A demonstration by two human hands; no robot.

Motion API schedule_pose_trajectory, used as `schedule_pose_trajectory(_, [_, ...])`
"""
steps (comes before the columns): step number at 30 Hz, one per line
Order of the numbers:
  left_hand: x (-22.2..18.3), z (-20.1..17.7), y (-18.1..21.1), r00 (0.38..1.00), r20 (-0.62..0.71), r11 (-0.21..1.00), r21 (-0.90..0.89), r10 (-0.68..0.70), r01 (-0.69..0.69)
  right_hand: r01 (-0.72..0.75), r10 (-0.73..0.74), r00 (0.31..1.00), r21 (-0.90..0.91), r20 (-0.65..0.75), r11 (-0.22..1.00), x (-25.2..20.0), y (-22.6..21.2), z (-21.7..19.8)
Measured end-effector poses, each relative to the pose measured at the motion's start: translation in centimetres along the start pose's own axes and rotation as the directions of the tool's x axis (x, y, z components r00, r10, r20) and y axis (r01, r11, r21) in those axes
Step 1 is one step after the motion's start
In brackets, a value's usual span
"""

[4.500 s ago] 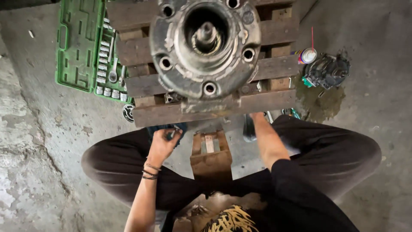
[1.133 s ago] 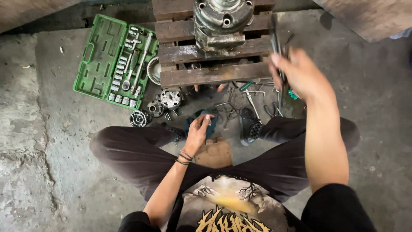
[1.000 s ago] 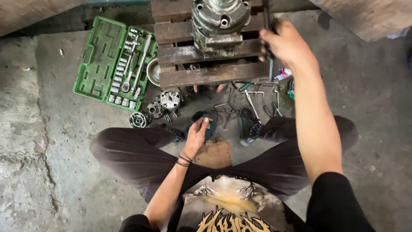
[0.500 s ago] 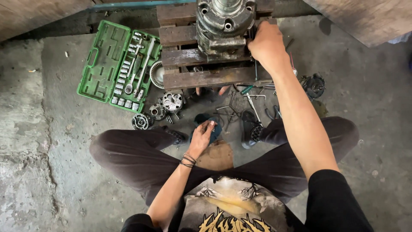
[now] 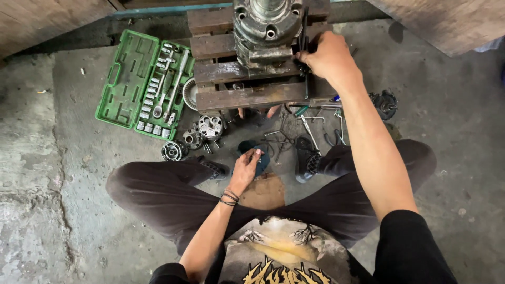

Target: Disassembling, cleaning, and reassembling mechanical components of a vehicle part on a wooden pallet

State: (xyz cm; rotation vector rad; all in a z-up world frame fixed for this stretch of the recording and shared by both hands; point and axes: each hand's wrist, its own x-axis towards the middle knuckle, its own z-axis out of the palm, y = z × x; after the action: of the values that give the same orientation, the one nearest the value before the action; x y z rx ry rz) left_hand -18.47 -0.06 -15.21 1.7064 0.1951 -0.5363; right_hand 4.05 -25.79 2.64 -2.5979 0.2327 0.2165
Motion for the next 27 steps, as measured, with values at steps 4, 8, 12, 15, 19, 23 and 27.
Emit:
schedule_pose_trajectory(4, [-0.3, -0.1, 1.4, 1.0, 0.001, 0.999, 0.035, -0.001, 0.001, -0.096, 0.067, 0.988, 0.214, 0.14, 0.972, -0.2, 0.1, -1.0])
schedule_pose_trajectory(8, [-0.2, 0.2, 0.4, 1.0, -0.001, 1.0, 0.005, 0.021, -0.021, -0.137, 0.084, 0.981, 0.317, 0.176, 0.939, -1.0, 0.9, -1.7])
schedule_pose_trajectory(12, [-0.3, -0.1, 1.3, 1.0, -0.02, 0.997, 0.073, 0.02, -0.018, 0.024, -0.037, 0.999, 0.358, 0.029, 0.933, -4.4, 1.6, -4.4])
schedule_pose_trajectory(15, [-0.6, 0.1, 0.9, 0.999, -0.039, 0.995, 0.093, 0.038, -0.034, 0.237, -0.056, 0.935, 0.499, -0.351, 0.834, -6.7, 4.1, -3.7])
schedule_pose_trajectory(19, [0.5, 0.1, -0.2, 0.993, -0.1, 0.993, 0.111, 0.061, -0.049, 0.424, 0.347, 0.271, 0.435, -0.898, 0.794, -6.4, 9.9, 1.3])
schedule_pose_trajectory(23, [0.8, -0.4, -0.9, 0.994, -0.104, 0.999, 0.047, 0.03, -0.025, 0.476, 0.758, 0.176, 0.728, -0.628, 0.493, -4.8, 23.2, 14.9])
schedule_pose_trajectory(27, [1.1, -0.9, -2.0, 0.982, -0.139, 0.984, 0.108, -0.129, 0.145, -0.087, 0.732, 0.364, 0.761, -0.576, 0.642, -3.0, 30.5, 31.6])
